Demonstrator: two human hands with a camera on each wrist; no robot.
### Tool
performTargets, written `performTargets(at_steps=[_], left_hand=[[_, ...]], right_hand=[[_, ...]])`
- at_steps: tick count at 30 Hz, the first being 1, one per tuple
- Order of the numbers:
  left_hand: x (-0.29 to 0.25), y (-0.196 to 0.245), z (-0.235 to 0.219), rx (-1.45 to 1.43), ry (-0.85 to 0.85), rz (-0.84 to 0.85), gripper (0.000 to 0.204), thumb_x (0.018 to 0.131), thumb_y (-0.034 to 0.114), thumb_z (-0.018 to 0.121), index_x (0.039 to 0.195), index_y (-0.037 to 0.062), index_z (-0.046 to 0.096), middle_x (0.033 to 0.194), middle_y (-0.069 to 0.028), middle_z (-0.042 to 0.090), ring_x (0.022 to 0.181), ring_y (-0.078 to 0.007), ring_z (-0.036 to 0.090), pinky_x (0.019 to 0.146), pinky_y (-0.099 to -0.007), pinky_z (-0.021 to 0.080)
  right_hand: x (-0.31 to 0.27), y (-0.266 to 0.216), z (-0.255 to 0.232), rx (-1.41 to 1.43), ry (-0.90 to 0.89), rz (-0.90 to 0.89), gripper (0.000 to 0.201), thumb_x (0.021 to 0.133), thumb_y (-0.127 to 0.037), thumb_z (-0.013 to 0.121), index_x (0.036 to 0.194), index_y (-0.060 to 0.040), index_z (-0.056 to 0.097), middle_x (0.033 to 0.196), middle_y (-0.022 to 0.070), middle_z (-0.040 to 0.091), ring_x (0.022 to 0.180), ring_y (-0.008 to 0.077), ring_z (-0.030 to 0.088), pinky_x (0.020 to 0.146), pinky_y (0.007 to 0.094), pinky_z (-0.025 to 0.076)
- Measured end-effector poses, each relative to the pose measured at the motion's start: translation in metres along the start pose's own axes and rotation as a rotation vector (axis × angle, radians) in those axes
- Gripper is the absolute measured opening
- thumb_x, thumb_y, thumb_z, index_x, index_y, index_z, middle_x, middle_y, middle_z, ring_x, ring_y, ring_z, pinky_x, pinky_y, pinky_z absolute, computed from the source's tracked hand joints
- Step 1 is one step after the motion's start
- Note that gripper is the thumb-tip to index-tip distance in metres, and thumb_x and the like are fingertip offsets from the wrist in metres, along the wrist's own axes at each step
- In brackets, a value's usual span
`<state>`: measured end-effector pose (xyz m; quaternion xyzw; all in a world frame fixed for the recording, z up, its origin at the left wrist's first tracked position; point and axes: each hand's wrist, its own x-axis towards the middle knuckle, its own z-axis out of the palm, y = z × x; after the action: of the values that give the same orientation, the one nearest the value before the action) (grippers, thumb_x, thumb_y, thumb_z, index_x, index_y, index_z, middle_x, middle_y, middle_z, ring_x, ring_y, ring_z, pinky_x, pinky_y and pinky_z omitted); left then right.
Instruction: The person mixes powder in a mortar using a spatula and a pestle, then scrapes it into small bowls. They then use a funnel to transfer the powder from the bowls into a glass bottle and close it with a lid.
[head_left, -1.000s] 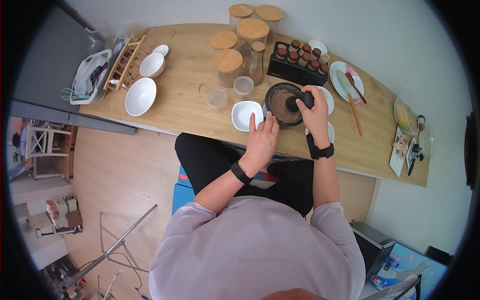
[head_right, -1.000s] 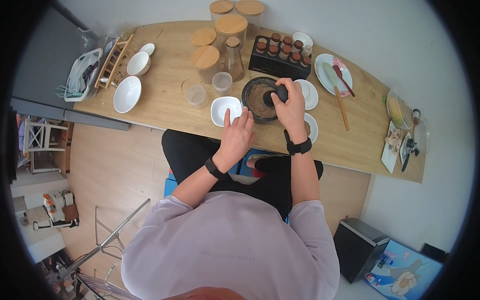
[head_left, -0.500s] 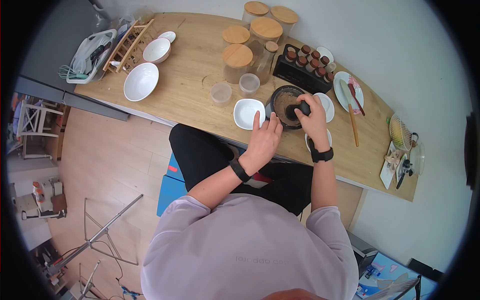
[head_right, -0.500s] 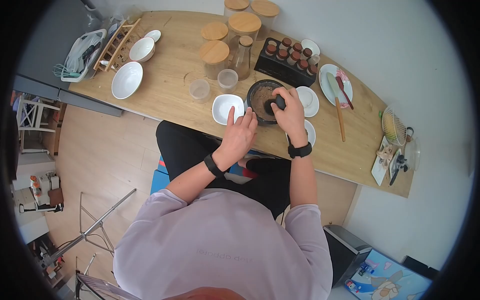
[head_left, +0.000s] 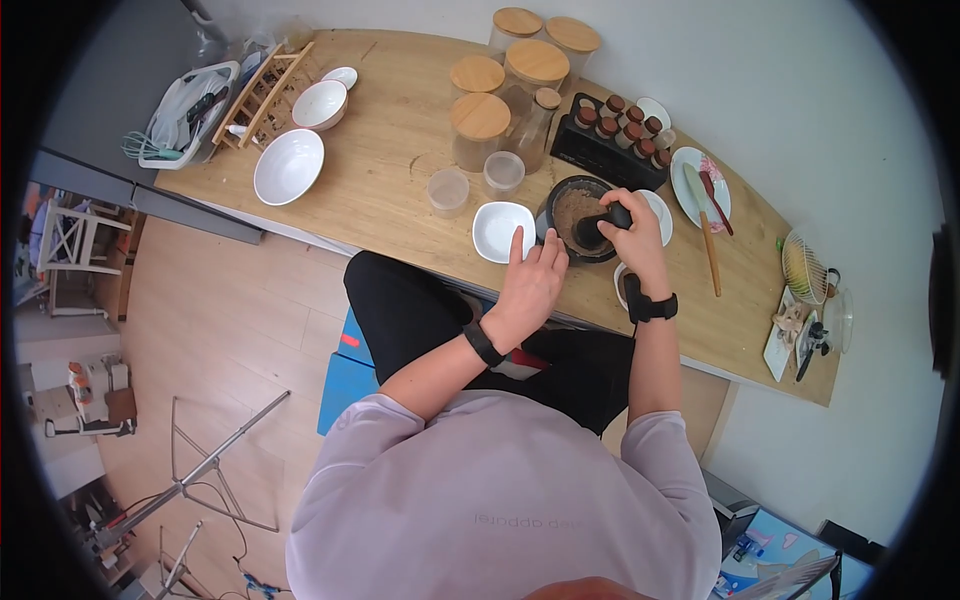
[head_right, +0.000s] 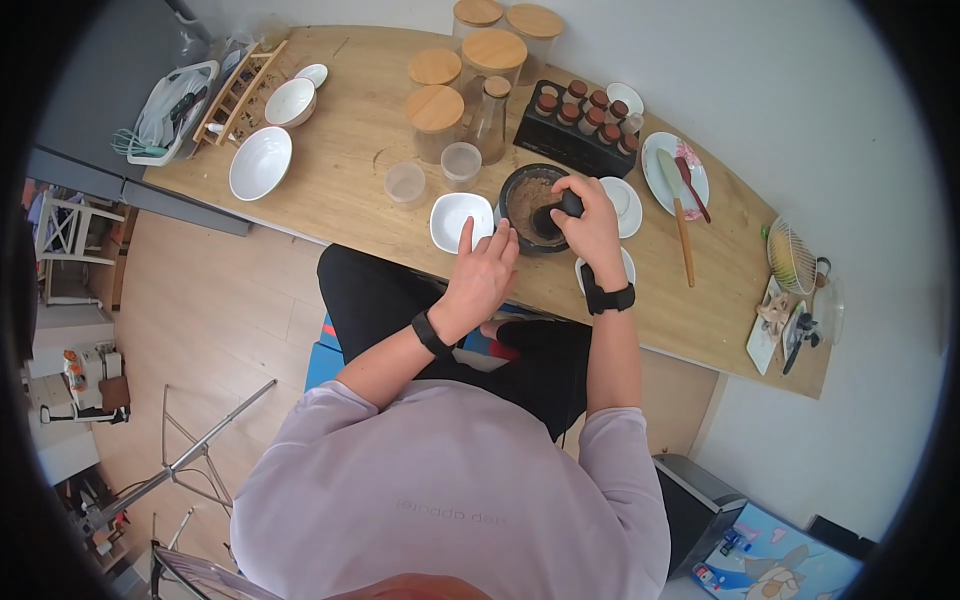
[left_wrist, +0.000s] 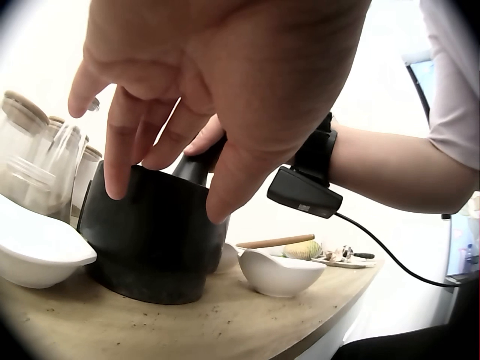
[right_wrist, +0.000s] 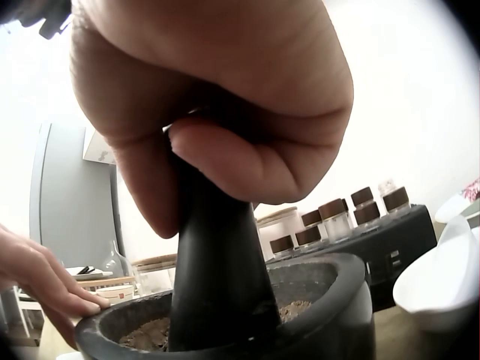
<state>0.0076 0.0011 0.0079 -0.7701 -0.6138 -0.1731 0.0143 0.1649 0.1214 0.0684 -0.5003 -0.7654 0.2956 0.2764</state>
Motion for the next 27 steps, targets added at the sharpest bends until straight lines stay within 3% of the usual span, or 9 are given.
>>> performTargets(at_steps=[3, 6, 9, 14, 17, 22, 27], left_hand=[[-0.001, 0.0, -0.001, -0.027, 0.025, -0.001, 0.061, 0.079, 0.02, 0.072, 0.13, -0.0054, 0.053, 0.135, -0.0206, 0.055, 0.105, -0.0241, 0.063, 0.117, -0.0551, 0.024], [0.001, 0.004, 0.003, -0.002, 0.011, -0.01, 0.062, 0.079, 0.02, 0.073, 0.131, -0.0057, 0.052, 0.135, -0.0204, 0.055, 0.105, -0.0249, 0.063, 0.117, -0.0551, 0.025], [0.001, 0.004, -0.001, -0.034, 0.002, -0.007, 0.063, 0.079, 0.019, 0.073, 0.133, -0.006, 0.051, 0.135, -0.0208, 0.055, 0.105, -0.0255, 0.063, 0.117, -0.055, 0.025], [0.0, 0.002, -0.009, -0.072, -0.059, -0.015, 0.064, 0.08, 0.019, 0.073, 0.134, -0.0057, 0.05, 0.136, -0.0208, 0.055, 0.108, -0.0259, 0.062, 0.117, -0.0552, 0.024], [0.002, 0.004, -0.006, -0.061, -0.038, -0.015, 0.063, 0.081, 0.019, 0.073, 0.134, -0.0053, 0.051, 0.136, -0.0213, 0.055, 0.11, -0.0264, 0.062, 0.117, -0.0551, 0.024], [0.001, 0.005, -0.008, -0.055, -0.029, 0.011, 0.06, 0.081, 0.019, 0.073, 0.132, -0.0062, 0.053, 0.136, -0.0223, 0.055, 0.118, -0.0284, 0.059, 0.116, -0.0559, 0.024], [0.001, 0.004, -0.008, -0.067, -0.037, -0.007, 0.06, 0.081, 0.019, 0.073, 0.131, -0.0064, 0.053, 0.135, -0.0223, 0.056, 0.123, -0.0292, 0.057, 0.116, -0.0566, 0.024]], right_hand=[[-0.007, -0.014, -0.006, -0.002, 0.064, -0.029, 0.028, 0.072, -0.002, 0.074, 0.097, -0.0092, 0.064, 0.088, 0.0102, 0.052, 0.086, 0.0311, 0.057, 0.078, 0.0374, 0.045], [-0.009, -0.006, -0.001, 0.003, 0.007, -0.113, 0.028, 0.072, -0.004, 0.075, 0.097, -0.0094, 0.064, 0.086, 0.0108, 0.052, 0.086, 0.0322, 0.057, 0.078, 0.0386, 0.046], [-0.005, -0.003, 0.01, -0.03, 0.057, -0.031, 0.028, 0.072, -0.005, 0.075, 0.097, -0.0096, 0.064, 0.087, 0.0113, 0.054, 0.087, 0.0335, 0.058, 0.077, 0.04, 0.046], [-0.005, -0.009, 0.01, 0.043, 0.192, -0.112, 0.026, 0.074, -0.009, 0.076, 0.096, -0.0102, 0.064, 0.091, 0.0112, 0.057, 0.09, 0.0341, 0.06, 0.078, 0.0408, 0.048], [-0.008, -0.011, 0.019, 0.039, 0.135, -0.059, 0.024, 0.074, -0.01, 0.076, 0.095, -0.0113, 0.063, 0.092, 0.0103, 0.058, 0.089, 0.0336, 0.06, 0.076, 0.0415, 0.048], [0.0, 0.001, 0.027, 0.011, 0.288, -0.069, 0.019, 0.077, -0.011, 0.076, 0.091, -0.008, 0.064, 0.081, 0.0101, 0.056, 0.079, 0.032, 0.058, 0.072, 0.039, 0.047], [0.002, -0.007, 0.015, 0.02, 0.377, -0.027, 0.018, 0.079, -0.013, 0.075, 0.091, -0.0093, 0.062, 0.084, 0.0108, 0.057, 0.08, 0.0327, 0.06, 0.071, 0.04, 0.048]])
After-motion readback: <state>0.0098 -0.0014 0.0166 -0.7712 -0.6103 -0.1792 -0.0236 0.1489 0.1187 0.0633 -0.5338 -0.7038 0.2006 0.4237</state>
